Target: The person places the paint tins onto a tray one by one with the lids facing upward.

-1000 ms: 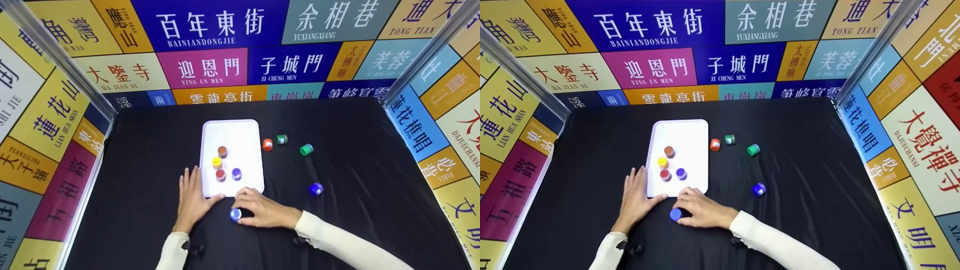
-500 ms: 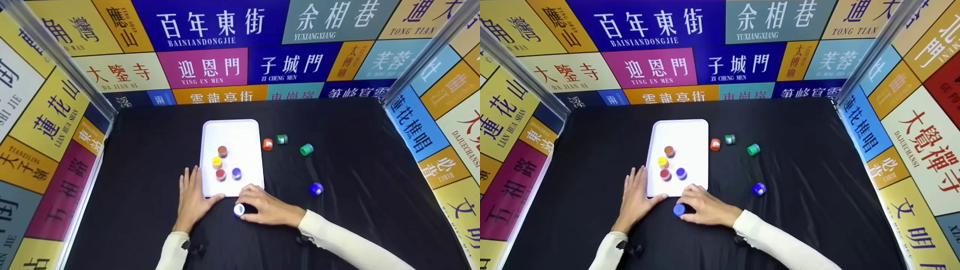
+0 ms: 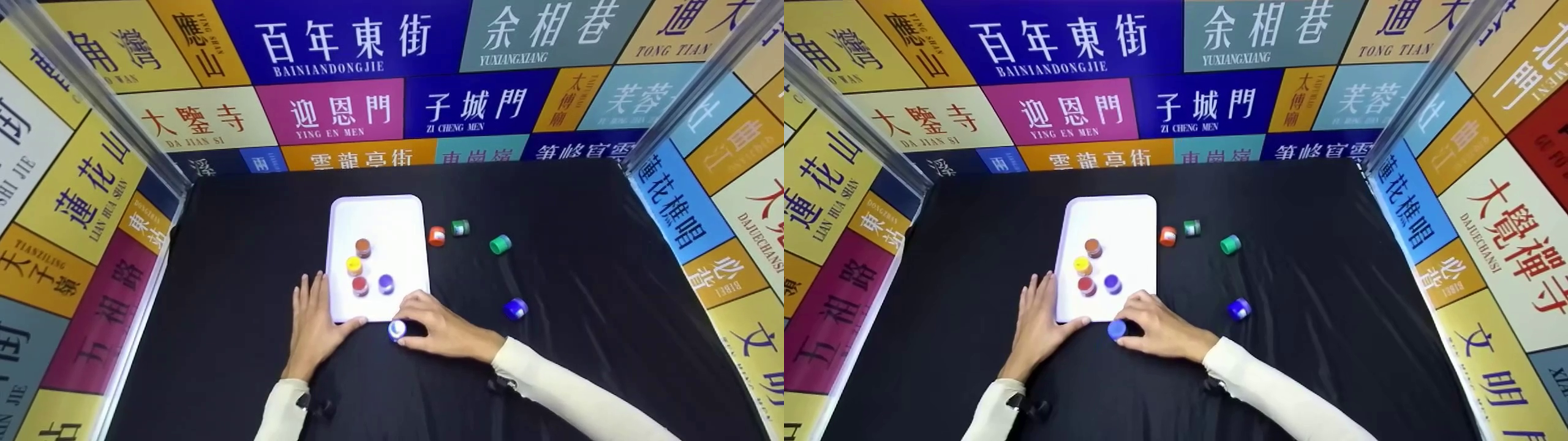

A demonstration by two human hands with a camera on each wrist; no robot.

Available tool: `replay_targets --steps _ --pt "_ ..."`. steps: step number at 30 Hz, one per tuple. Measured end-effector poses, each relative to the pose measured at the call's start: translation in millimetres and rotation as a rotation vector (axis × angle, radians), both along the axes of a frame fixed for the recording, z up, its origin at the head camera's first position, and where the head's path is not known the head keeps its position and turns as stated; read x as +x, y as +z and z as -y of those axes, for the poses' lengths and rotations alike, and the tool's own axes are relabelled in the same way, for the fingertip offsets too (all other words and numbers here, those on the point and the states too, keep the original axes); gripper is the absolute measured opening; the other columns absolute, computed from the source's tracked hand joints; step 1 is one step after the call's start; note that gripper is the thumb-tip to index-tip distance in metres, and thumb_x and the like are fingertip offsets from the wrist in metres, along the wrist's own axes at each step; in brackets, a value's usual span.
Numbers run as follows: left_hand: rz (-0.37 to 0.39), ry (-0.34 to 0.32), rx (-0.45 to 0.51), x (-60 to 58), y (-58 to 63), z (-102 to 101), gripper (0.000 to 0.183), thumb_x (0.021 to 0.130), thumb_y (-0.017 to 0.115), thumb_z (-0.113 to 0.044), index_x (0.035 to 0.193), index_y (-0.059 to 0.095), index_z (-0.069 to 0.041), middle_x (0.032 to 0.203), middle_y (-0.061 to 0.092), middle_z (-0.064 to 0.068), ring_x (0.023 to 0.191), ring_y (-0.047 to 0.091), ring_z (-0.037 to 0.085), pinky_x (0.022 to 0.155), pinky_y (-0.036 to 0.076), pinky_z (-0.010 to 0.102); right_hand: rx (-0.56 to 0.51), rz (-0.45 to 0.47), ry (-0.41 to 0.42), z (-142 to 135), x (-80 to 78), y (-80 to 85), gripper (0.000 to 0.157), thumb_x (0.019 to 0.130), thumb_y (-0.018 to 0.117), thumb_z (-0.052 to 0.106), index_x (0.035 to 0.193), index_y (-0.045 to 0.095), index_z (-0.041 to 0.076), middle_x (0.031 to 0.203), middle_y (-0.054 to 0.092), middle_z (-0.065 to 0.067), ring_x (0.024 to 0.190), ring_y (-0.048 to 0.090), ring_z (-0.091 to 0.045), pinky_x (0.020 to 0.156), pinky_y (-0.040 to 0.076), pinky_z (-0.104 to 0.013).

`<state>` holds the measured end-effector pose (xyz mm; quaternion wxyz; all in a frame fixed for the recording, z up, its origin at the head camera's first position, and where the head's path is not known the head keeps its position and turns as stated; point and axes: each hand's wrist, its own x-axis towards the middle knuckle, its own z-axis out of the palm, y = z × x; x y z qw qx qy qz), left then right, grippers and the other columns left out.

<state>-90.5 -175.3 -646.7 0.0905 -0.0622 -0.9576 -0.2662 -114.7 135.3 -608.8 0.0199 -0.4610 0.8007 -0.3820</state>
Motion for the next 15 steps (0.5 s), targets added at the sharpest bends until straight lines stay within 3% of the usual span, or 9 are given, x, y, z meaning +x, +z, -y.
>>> replay_targets --steps 8,15 --pt "0.006 0.002 0.002 0.5 0.5 -0.5 0.129 0.082 0.081 -0.077 0.169 0.033 0.006 0.177 0.032 0.026 0.168 0.012 0.050 0.137 0.003 0.061 -0.019 0.003 -0.014 -1.2 -3.8 1.2 0.031 0.098 0.086 0.025 0.125 0.077 0.013 0.120 0.071 -0.001 0.122 0.059 -0.022 0.107 0.053 -0.040" --pt "0.020 0.009 0.001 -0.6 1.2 -0.8 0.129 0.082 0.081 -0.077 0.170 0.032 0.004 0.177 0.031 0.025 0.168 0.011 0.049 0.137 0.002 0.060 0.003 0.051 -0.075 -4.2 -8.1 4.8 0.031 0.097 0.087 0.025 0.124 0.077 0.014 0.116 0.071 0.003 0.117 0.059 -0.017 0.097 0.056 -0.031"
